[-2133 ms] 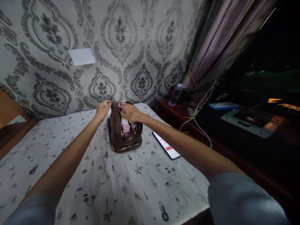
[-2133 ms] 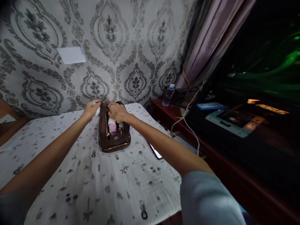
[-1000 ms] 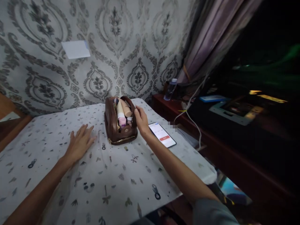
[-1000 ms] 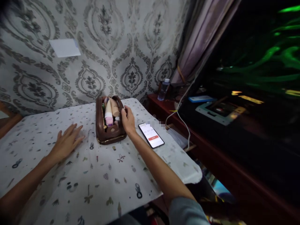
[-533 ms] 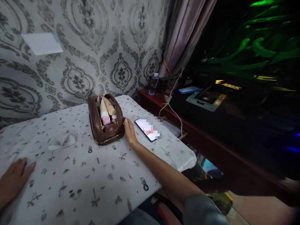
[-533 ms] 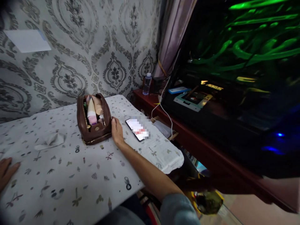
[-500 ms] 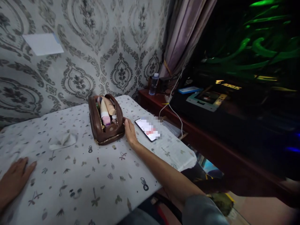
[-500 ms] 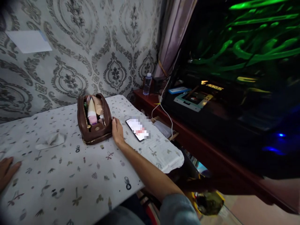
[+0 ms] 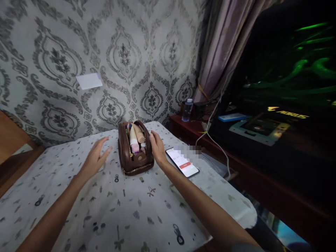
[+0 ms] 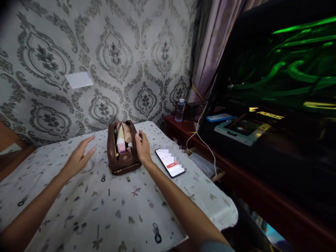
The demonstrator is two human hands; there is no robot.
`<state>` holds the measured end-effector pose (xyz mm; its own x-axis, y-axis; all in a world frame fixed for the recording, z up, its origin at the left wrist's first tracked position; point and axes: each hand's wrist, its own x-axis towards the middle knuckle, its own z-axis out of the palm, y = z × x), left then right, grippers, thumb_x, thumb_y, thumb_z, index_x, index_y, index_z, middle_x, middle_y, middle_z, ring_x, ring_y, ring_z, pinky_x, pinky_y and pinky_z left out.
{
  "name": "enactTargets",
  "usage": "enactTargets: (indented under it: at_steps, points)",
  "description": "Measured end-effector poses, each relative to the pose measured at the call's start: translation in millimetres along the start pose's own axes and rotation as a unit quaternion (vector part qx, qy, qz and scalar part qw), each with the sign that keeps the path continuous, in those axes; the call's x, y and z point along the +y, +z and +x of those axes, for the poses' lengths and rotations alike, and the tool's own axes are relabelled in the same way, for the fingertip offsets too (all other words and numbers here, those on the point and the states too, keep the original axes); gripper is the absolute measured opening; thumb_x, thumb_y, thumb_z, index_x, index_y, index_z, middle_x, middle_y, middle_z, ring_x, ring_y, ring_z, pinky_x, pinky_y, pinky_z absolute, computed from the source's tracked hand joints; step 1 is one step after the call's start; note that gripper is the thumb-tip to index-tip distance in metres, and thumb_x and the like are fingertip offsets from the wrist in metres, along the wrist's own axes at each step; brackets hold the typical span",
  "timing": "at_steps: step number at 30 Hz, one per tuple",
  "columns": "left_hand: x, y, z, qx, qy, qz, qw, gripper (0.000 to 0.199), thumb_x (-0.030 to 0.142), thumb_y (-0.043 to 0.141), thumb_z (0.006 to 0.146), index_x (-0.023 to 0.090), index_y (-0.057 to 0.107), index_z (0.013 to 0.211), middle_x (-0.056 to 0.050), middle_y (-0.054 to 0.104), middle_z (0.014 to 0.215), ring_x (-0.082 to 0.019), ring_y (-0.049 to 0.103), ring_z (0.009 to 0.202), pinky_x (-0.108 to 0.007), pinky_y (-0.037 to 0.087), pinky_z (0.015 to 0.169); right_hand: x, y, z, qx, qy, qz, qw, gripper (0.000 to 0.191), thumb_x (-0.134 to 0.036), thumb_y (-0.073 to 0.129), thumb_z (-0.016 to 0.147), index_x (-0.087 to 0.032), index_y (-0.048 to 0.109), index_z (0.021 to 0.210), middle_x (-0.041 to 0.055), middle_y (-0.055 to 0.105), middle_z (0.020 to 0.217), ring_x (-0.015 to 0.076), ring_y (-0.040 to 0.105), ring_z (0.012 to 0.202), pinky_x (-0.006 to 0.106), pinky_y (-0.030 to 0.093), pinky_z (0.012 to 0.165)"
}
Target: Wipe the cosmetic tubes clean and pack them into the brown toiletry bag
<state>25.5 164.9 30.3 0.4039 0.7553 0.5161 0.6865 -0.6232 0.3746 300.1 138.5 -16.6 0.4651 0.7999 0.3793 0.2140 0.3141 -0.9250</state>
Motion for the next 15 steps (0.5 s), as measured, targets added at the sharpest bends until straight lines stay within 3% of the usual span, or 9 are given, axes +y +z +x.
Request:
enactTargets:
  at_steps: [2, 5, 8, 12, 15]
  points:
    - [27, 9.4, 35, -0.012, 0.071, -0.016, 0.997, 0.055, 0.052, 0.038, 0.099, 0.02, 0.045, 0.144, -0.013, 0.051, 0.148, -0.027, 0.047, 0.138, -0.043, 0.037, 0.116, -7, 5, 14, -0.003, -0.001, 0.006, 1.0, 0.065, -0.065, 0.043, 0.093, -0.018, 0.058, 0.137, 0.0128, 0.06, 0.142, 0.0255, 0.051, 0.135, 0.041, 0.036, 0.116]
    - [43, 28.0, 85, -0.075, 0.12, 0.003, 0.99, 0.057, 0.049, 0.036, 0.1, 0.017, 0.043, 0.147, -0.013, 0.046, 0.154, -0.025, 0.04, 0.144, -0.04, 0.03, 0.12, -11, 11, 31, -0.016, -0.008, 0.033, 0.999, 0.065, -0.067, 0.044, 0.092, -0.018, 0.062, 0.132, 0.0124, 0.061, 0.14, 0.0251, 0.054, 0.132, 0.041, 0.036, 0.116]
    - [38, 51.0, 135, -0.182, 0.08, 0.063, 0.978, 0.056, 0.041, 0.035, 0.098, 0.013, 0.046, 0.145, -0.015, 0.044, 0.155, -0.026, 0.036, 0.146, -0.039, 0.026, 0.121, -11, 16, 42, -0.042, -0.024, 0.068, 0.997, 0.063, -0.067, 0.041, 0.093, -0.018, 0.067, 0.123, 0.0102, 0.067, 0.132, 0.0241, 0.06, 0.122, 0.041, 0.041, 0.112]
    - [23, 75.0, 190, -0.226, 0.043, 0.085, 0.969, 0.048, 0.038, 0.04, 0.095, 0.012, 0.062, 0.129, -0.017, 0.06, 0.141, -0.029, 0.051, 0.134, -0.038, 0.037, 0.113, -9, 21, 47, -0.06, -0.025, 0.073, 0.995, 0.063, -0.069, 0.041, 0.093, -0.017, 0.07, 0.115, 0.0099, 0.07, 0.125, 0.0238, 0.062, 0.118, 0.039, 0.043, 0.109]
    - [12, 82.9, 212, -0.263, 0.024, 0.08, 0.961, 0.039, 0.039, 0.046, 0.09, 0.014, 0.071, 0.107, -0.015, 0.073, 0.119, -0.029, 0.065, 0.112, -0.035, 0.047, 0.098, -7, 23, 48, -0.079, -0.037, 0.053, 0.995, 0.064, -0.07, 0.04, 0.093, -0.019, 0.07, 0.118, 0.009, 0.071, 0.125, 0.0234, 0.061, 0.12, 0.039, 0.042, 0.11]
